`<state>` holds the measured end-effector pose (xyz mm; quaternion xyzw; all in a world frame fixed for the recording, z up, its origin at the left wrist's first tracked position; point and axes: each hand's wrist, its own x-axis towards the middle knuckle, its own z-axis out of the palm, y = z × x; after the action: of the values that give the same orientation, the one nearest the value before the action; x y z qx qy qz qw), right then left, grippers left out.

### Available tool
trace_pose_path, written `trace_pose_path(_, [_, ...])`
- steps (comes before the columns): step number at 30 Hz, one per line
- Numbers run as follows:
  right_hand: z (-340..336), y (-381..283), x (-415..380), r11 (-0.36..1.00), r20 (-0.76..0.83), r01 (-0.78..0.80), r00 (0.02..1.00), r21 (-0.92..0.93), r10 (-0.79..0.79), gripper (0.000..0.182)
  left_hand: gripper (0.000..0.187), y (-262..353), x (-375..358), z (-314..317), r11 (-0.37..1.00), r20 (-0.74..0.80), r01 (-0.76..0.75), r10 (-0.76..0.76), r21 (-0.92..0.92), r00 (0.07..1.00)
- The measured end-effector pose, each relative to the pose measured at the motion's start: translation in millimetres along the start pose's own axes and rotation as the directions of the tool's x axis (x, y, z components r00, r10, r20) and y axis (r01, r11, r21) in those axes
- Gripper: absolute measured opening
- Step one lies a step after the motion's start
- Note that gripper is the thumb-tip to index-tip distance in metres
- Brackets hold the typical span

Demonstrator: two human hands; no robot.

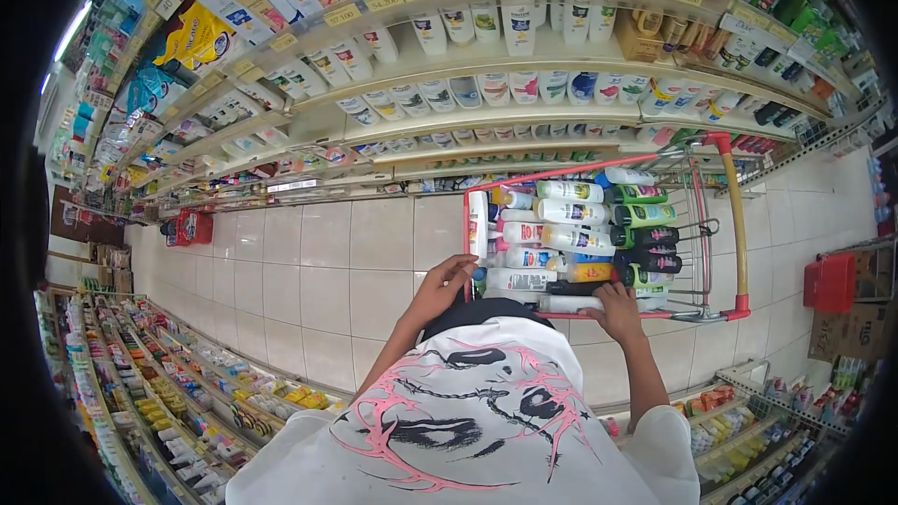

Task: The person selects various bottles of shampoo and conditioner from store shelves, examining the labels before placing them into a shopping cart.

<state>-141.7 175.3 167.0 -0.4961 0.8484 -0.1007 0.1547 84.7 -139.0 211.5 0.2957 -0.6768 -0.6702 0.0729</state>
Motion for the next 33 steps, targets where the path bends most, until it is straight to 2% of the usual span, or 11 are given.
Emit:
trace_pose_path(3, [-15,-11,-6,0.996,-0.079,-0.038,0.996,0.083,0.045,0.041,0.031,12,1,7,0.999,0.074,0.032,-0.032,-0.007,0.997])
trace_pose_path(4, [-20,-13,-6,0.972,-0.045,-0.076,0.995,0.224,0.088,0.041,0.034,15,4,11,0.999,0.102,0.041,-0.039,-0.019,0.994])
trace_pose_path(8, [-42,-54,-1,0.802,-0.042,-0.294,0.929,0.52,0.367,0.04,0.037,41,14,30,0.999,0.277,0.053,-0.05,-0.003,0.96])
trace_pose_path(10, [-46,-76,7,0.392,-0.023,-0.206,0.863,0.897,0.505,0.043,0.04,51,18,42,0.999,0.357,0.022,-0.011,-0.027,0.934])
trace_pose_path(11, [-53,-90,13,0.394,-0.03,-0.203,0.859,0.896,0.511,0.043,0.041,61,18,50,0.999,0.393,0.015,0.001,-0.038,0.919])
trace_pose_path(13, [-68,-117,24,0.066,0.053,-0.113,0.81,0.991,0.584,0.044,0.047,87,17,61,0.998,0.479,-0.028,0.05,-0.052,0.877])
trace_pose_path(16, [-90,-143,35,-0.073,0.039,0.0,0.846,0.997,0.531,0.04,0.049,98,15,77,0.98,0.495,-0.057,0.146,-0.19,0.856])
trace_pose_path(17, [-88,-141,37,-0.066,0.026,0.011,0.848,0.998,0.529,0.04,0.054,104,13,78,0.984,0.459,0.005,0.079,-0.178,0.885])
trace_pose_path(22, [-91,-147,46,0.052,-0.043,0.022,0.893,0.998,0.448,0.032,0.066,107,7,69,0.98,0.388,-0.105,0.164,-0.169,0.907])
trace_pose_path(25, [-96,-159,51,0.058,-0.075,0.055,0.886,0.997,0.457,0.029,0.073,118,-1,66,0.951,0.386,0.008,0.117,-0.308,0.915])
trace_pose_path(33, [-100,-161,63,0.12,-0.076,0.034,0.927,0.992,0.368,0.028,0.071,112,-5,55,0.914,0.324,-0.024,0.168,-0.404,0.931])
